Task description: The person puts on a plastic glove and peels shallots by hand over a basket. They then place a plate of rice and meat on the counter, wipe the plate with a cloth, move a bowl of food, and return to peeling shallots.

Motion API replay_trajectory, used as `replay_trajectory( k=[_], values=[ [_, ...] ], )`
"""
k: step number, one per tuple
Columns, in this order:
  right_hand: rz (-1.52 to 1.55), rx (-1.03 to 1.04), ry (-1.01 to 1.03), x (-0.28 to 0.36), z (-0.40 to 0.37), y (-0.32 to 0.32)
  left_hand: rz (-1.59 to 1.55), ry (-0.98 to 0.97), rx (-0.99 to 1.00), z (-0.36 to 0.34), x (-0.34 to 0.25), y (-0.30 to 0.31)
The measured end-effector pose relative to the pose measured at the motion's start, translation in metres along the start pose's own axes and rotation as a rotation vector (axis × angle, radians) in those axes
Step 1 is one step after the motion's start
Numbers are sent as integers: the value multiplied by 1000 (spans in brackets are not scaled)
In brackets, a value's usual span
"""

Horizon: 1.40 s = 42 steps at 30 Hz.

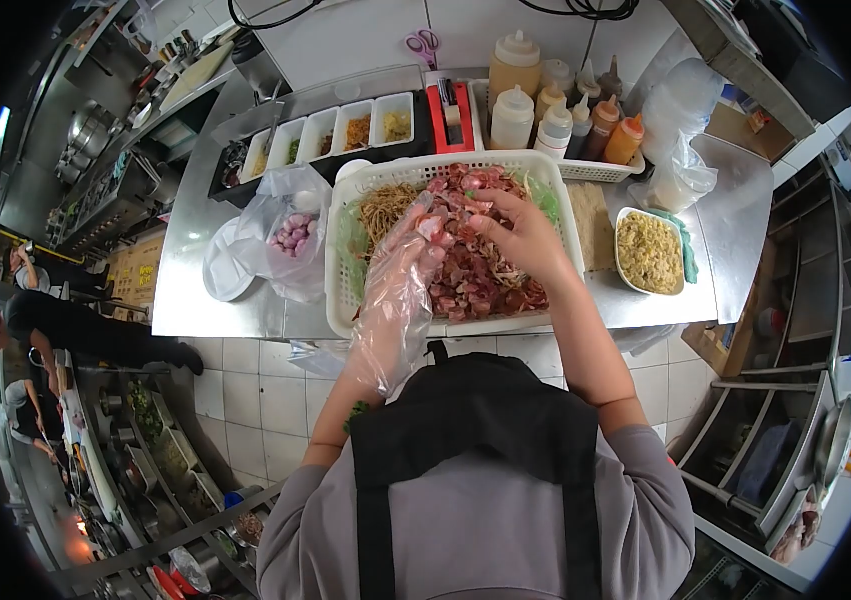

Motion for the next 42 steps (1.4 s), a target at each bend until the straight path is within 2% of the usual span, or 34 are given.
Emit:
replay_trajectory(
  k=[4,6,10,12,15,22,24,30,33,37,42],
  values=[
    [29,80,25,24,-10,-6,-7,-23,-10,4,1,-1],
    [-34,121,84,28,-12,-9,160,-77,-34,5,1,6],
    [-29,197,7,20,-11,-11,146,-55,28,7,3,14],
    [-45,224,38,23,-11,-12,100,-46,86,9,5,12],
    [-77,247,102,32,-13,-12,72,-48,58,7,4,11],
    [-85,248,128,31,-12,-18,150,-58,7,2,0,9],
    [-149,220,209,35,-13,-22,110,-125,92,5,-2,6],
    [-354,86,289,44,-16,-24,204,-128,13,2,5,15],
    [-303,71,209,43,-13,-18,173,-125,53,4,1,10],
    [-235,37,221,34,-10,-11,185,-89,51,0,-2,2],
    [-204,142,183,45,-17,-16,156,-120,43,0,-5,-4]
  ],
)
Point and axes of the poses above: each hand's wrist, its own z-axis towards the middle knuckle, its own y-axis out of the back of the hand, x = y × z, the point moved 8 cm from there along z, towards the middle knuckle, and after that the axes turned 8 degrees about x, right-handed, at the moved point
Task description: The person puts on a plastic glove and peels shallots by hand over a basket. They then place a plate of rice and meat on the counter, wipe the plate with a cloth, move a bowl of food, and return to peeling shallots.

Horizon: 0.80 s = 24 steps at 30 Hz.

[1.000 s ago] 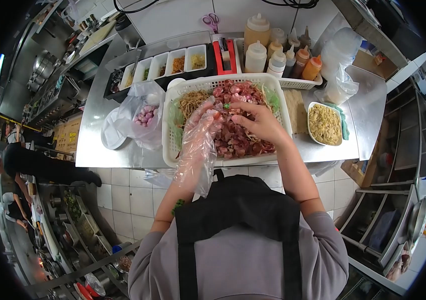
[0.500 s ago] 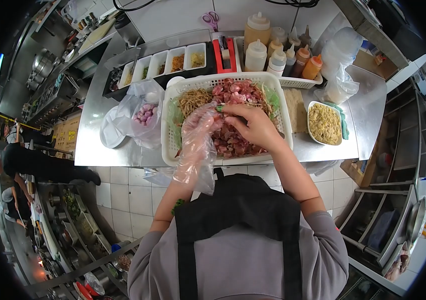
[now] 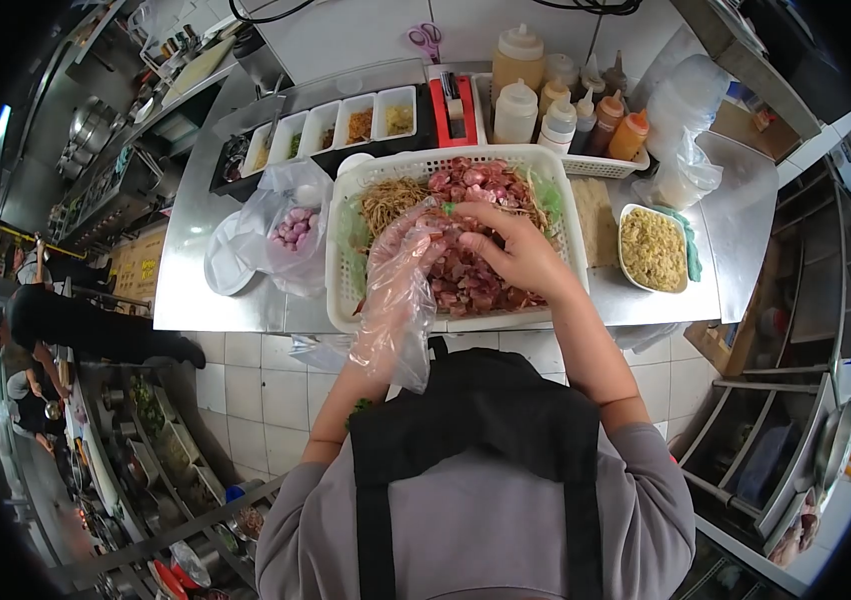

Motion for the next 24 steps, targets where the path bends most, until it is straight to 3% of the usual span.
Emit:
replay_trajectory(
  k=[3,16,22,24],
  values=[
    [-25,45,88,8,0,-6,-34,0,31,2,1,0],
    [-156,-107,32,-9,2,2,50,-67,-7,3,5,7],
    [25,51,-32,0,0,-5,20,-58,40,2,4,5],
    [23,23,72,7,1,-5,11,-47,25,1,3,2]
  ],
)
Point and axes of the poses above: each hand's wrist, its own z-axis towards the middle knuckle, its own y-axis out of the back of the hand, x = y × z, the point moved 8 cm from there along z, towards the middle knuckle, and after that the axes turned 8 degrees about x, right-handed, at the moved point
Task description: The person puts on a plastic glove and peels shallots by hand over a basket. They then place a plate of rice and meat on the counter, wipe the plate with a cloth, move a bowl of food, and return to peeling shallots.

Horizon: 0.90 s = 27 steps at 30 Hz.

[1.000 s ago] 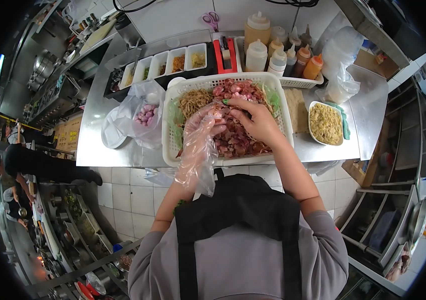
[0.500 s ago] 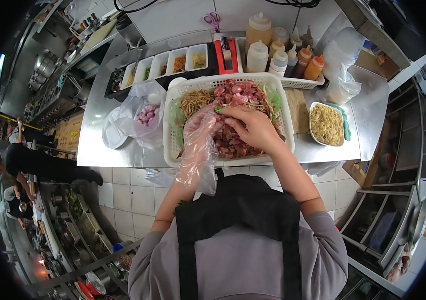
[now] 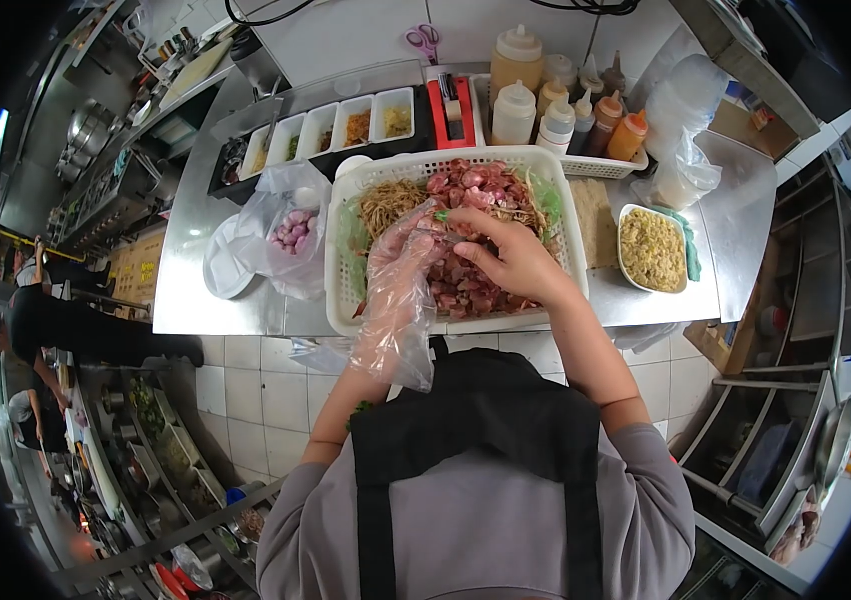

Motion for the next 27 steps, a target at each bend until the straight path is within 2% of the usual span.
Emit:
replay_trajectory(
  k=[10,12,16,18,21,27],
  values=[
    [-53,-20,-16,-9,4,-2,52,28,-42,-1,11,14],
    [15,-48,-69,-15,3,2,10,-35,-34,-1,3,4],
    [-15,-125,-32,-23,1,11,-4,-18,6,1,8,12],
    [42,6,-90,-17,1,5,-39,-39,-31,0,6,11],
    [61,31,10,-5,-1,-1,-62,-11,-50,1,6,10],
    [-23,43,4,-3,-1,-3,25,-18,-14,1,0,5]
  ],
)
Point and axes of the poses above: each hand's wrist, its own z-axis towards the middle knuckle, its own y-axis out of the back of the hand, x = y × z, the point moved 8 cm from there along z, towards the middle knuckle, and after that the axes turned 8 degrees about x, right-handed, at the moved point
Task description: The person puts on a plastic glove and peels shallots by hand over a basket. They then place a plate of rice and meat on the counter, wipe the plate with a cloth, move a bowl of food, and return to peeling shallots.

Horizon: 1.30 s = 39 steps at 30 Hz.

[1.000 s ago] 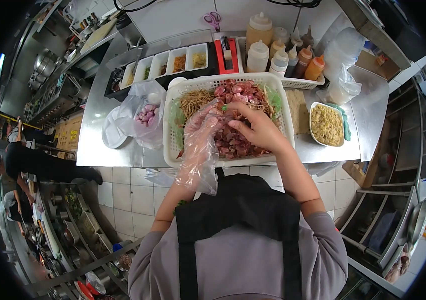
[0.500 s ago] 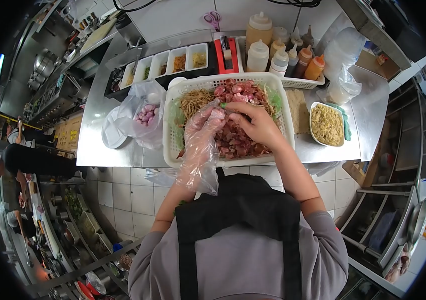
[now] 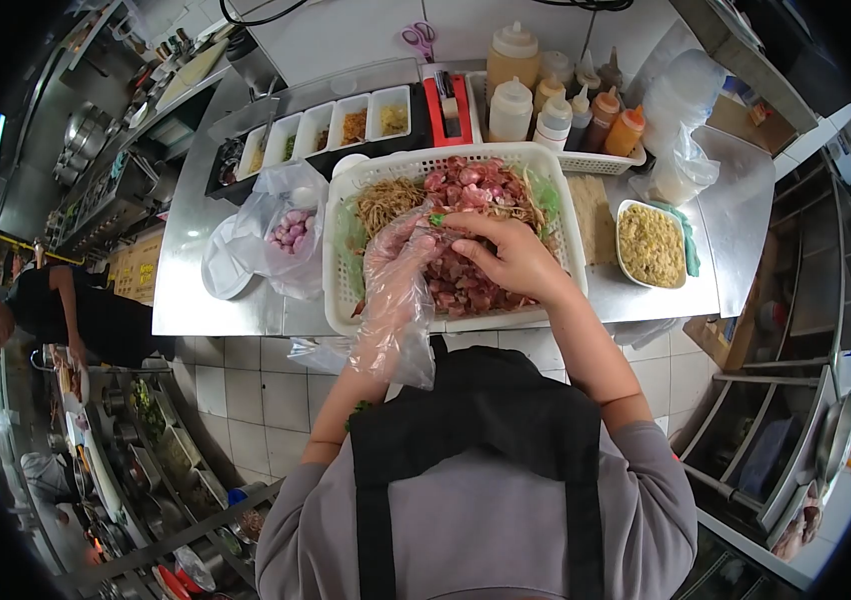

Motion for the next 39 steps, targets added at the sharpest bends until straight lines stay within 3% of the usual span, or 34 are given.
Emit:
replay_trajectory(
  k=[3,10,12,18,28,33,39],
  values=[
    [-75,-15,-32,-4,-1,1,146,35,-12,-3,8,6],
    [-5,-106,-66,-18,-3,12,84,-33,29,-3,2,-7],
    [-20,-144,7,-15,-4,17,120,18,11,-4,3,-7],
    [43,28,-22,-3,-8,4,99,-10,34,-3,4,-3],
    [-60,-38,7,0,-3,-1,107,24,25,-3,5,-1],
    [178,-38,-115,-8,-4,1,111,24,14,-5,3,-3],
    [159,-122,-144,-26,-7,11,70,-13,47,-5,0,-8]
  ],
)
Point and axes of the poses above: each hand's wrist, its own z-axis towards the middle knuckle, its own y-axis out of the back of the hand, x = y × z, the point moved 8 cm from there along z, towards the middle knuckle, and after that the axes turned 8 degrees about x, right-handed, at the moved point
